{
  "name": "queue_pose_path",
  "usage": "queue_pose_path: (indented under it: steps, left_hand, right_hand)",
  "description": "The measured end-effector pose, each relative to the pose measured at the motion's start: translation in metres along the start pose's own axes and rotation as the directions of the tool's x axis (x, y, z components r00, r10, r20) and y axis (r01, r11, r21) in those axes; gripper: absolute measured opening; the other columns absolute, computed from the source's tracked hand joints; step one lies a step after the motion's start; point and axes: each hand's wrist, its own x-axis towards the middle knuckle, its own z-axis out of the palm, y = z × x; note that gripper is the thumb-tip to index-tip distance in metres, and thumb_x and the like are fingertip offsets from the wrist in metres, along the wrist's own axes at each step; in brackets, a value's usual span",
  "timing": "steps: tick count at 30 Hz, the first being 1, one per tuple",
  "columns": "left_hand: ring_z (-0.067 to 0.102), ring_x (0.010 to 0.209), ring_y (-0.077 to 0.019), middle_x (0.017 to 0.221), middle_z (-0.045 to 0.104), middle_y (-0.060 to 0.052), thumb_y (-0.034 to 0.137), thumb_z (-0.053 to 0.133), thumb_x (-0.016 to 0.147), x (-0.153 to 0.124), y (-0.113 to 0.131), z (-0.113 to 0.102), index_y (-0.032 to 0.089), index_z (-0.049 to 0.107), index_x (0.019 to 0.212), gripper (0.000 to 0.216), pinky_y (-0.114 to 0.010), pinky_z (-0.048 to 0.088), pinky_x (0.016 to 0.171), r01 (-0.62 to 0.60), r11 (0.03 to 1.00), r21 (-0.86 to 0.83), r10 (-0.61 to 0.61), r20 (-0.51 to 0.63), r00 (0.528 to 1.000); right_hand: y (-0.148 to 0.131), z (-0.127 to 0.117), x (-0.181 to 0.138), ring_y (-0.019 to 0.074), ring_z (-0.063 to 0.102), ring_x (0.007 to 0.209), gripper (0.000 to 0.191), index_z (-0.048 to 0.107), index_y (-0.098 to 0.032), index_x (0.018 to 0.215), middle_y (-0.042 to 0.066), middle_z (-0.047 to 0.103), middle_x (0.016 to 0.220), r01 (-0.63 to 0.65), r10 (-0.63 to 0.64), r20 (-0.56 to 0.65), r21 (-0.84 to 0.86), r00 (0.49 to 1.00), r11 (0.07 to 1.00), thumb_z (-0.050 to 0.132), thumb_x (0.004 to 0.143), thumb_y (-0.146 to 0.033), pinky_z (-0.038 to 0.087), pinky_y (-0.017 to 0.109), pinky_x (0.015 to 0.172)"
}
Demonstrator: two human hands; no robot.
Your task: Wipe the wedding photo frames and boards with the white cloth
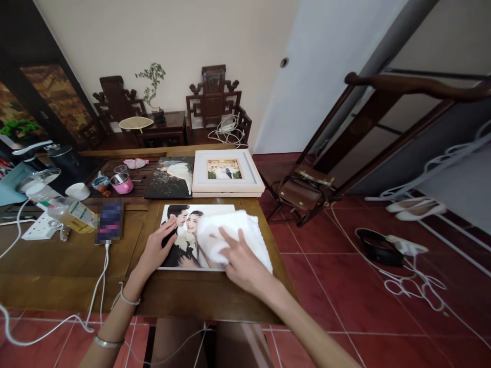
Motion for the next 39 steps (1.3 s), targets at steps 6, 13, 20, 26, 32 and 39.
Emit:
queue_pose_path:
  steps: [6,13,20,26,32,39]
  left_hand:
    - [0.037,0.133,-0.0205,0.14,0.046,-0.008,0.028,0.044,0.09,-0.001,-0.001,-0.001,0.019,0.052,0.128,0.04,-0.04,0.031,0.111,-0.012,1.0,-0.002,0.012,0.02,1.0]
    - [0.037,0.133,-0.0203,0.14,0.045,-0.009,0.03,0.045,0.09,0.0,-0.003,-0.002,0.018,0.051,0.13,0.042,-0.04,0.03,0.111,-0.01,1.0,0.003,0.01,0.051,0.999]
    - [0.037,0.133,-0.02,0.14,0.046,-0.007,0.03,0.046,0.09,0.0,-0.005,-0.001,0.02,0.051,0.129,0.041,-0.04,0.03,0.112,-0.013,0.999,-0.036,0.014,0.032,0.999]
    - [0.041,0.131,-0.0198,0.138,0.048,-0.007,0.029,0.046,0.089,-0.001,-0.005,0.001,0.02,0.054,0.126,0.039,-0.04,0.033,0.11,0.001,1.0,-0.021,-0.001,0.003,1.0]
    - [0.04,0.131,-0.0197,0.138,0.048,-0.006,0.029,0.046,0.089,-0.001,0.0,0.0,0.022,0.054,0.127,0.039,-0.041,0.033,0.11,0.003,0.999,-0.032,-0.003,-0.006,1.0]
    - [0.038,0.132,-0.019,0.141,0.045,-0.007,0.028,0.045,0.09,-0.001,0.007,-0.003,0.019,0.051,0.129,0.04,-0.039,0.03,0.111,0.024,0.999,-0.023,-0.024,0.023,0.999]
  right_hand:
    - [-0.046,0.009,-0.064,0.0281,0.015,0.139,0.041,0.065,-0.018,0.075,0.005,0.042,0.142,0.133,-0.141,0.138,0.07,0.98,0.989,0.038,0.051,0.002,0.001,0.064,0.109]
    - [-0.031,-0.006,-0.02,0.0258,0.02,0.138,0.045,0.067,-0.016,0.085,0.009,0.042,0.141,0.047,-0.057,0.136,0.077,0.989,0.996,0.038,0.055,0.002,0.009,0.055,0.112]
    - [0.026,-0.021,0.075,0.0298,0.049,0.121,0.04,0.065,-0.015,0.089,0.011,0.069,0.105,0.049,-0.049,0.015,0.016,0.999,0.999,0.039,0.063,-0.002,0.021,0.052,0.106]
    - [0.034,-0.021,0.086,0.0312,0.048,0.121,0.039,0.064,-0.013,0.092,0.014,0.066,0.11,0.005,-0.005,-0.046,0.001,0.999,1.0,0.037,0.067,-0.003,0.021,0.055,0.105]
    - [-0.019,-0.006,0.013,0.0274,0.015,0.139,0.044,0.065,-0.013,0.094,0.013,0.043,0.141,0.022,-0.025,0.086,0.04,0.996,0.999,0.037,0.062,0.001,0.01,0.059,0.11]
    - [-0.063,0.012,-0.055,0.0333,0.012,0.139,0.039,0.066,-0.017,0.075,0.004,0.035,0.146,0.044,-0.055,0.198,0.062,0.979,0.997,0.04,0.053,0.002,0.004,0.068,0.108]
